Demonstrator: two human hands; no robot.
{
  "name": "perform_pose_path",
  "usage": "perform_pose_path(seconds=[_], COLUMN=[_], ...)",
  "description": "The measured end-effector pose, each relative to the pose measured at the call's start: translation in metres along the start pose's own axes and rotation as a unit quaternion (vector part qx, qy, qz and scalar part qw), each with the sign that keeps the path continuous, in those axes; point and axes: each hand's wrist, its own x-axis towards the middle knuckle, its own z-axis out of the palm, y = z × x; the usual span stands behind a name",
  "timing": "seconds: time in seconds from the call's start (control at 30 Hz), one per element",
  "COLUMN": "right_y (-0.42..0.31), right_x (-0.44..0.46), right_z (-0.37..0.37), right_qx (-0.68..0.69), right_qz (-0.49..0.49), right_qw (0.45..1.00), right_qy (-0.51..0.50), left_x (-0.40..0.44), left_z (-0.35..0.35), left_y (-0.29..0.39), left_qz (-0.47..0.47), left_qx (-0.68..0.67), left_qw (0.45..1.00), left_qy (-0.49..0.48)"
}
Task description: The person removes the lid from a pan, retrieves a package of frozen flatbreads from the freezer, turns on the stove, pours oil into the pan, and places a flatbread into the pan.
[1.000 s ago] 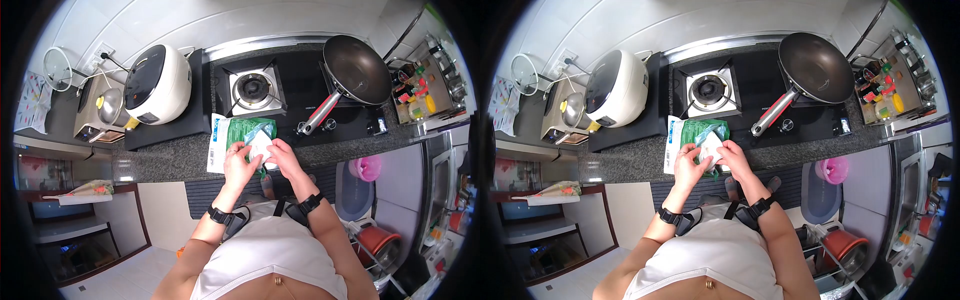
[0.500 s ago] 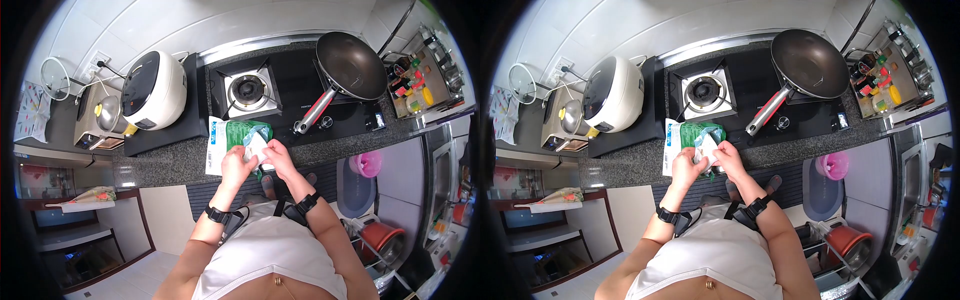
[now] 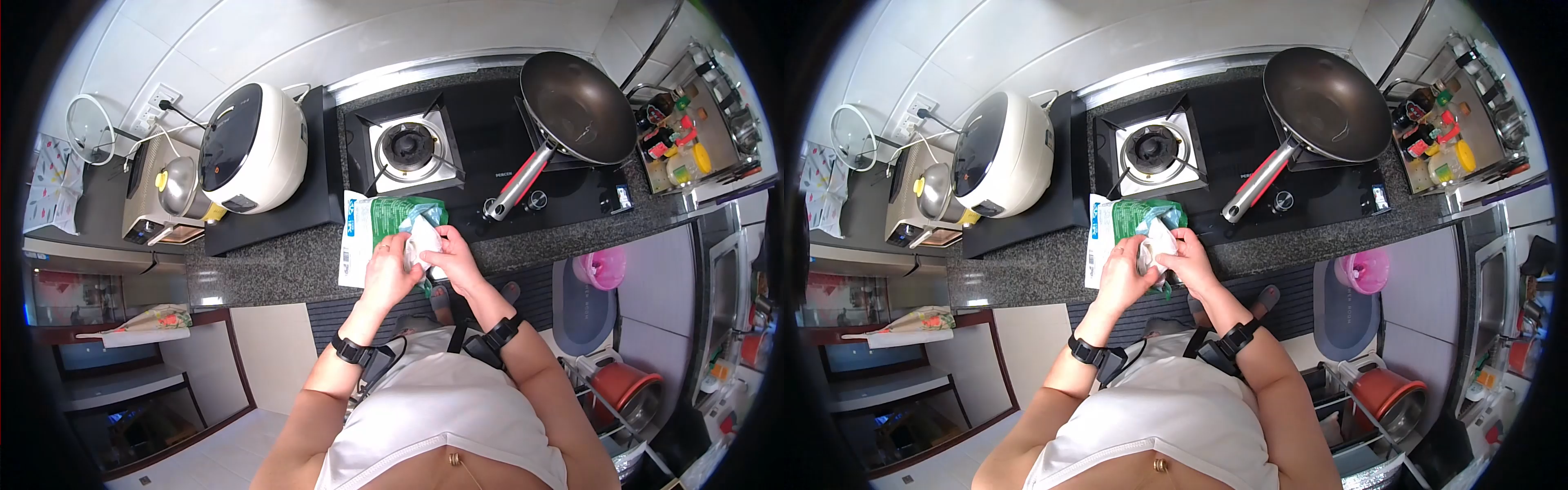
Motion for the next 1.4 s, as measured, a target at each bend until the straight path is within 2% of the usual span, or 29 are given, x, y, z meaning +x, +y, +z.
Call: perform_pose_path(seconds=[0.17,0.23,0.47,0.53,0.87,1.13,1.27,1.37,1.4], right_y=[0.003,0.01,0.018,0.02,0.016,0.017,0.023,0.03,0.025], right_x=[0.002,0.005,0.009,0.011,0.008,0.008,0.013,0.016,0.012], right_z=[0.002,0.006,0.013,0.014,0.023,0.03,0.023,0.013,0.013], right_qx=[0.004,-0.019,-0.033,-0.053,-0.079,-0.101,-0.12,-0.196,-0.311], right_qz=[0.006,-0.039,-0.076,-0.097,-0.083,-0.073,-0.089,-0.119,-0.137], right_qw=[1.0,0.999,0.996,0.993,0.993,0.991,0.986,0.967,0.93], right_qy=[-0.009,0.016,0.035,0.032,0.036,0.056,0.071,0.109,0.144], left_x=[0.0,0.001,0.001,0.0,0.001,-0.001,0.001,0.004,0.004], left_z=[0.003,0.004,0.004,0.007,0.0,0.001,-0.007,-0.012,-0.012], left_y=[-0.004,-0.004,-0.001,-0.001,0.0,-0.004,-0.004,-0.009,-0.012], left_qz=[-0.03,-0.034,-0.036,-0.003,0.019,0.051,0.034,0.033,0.024], left_qx=[-0.044,-0.048,-0.053,-0.031,0.021,0.017,0.032,0.026,0.026], left_qw=[0.999,0.998,0.998,0.999,1.0,0.998,0.998,0.997,0.997], left_qy=[-0.01,-0.008,0.006,0.015,-0.009,0.041,0.046,0.066,0.073])
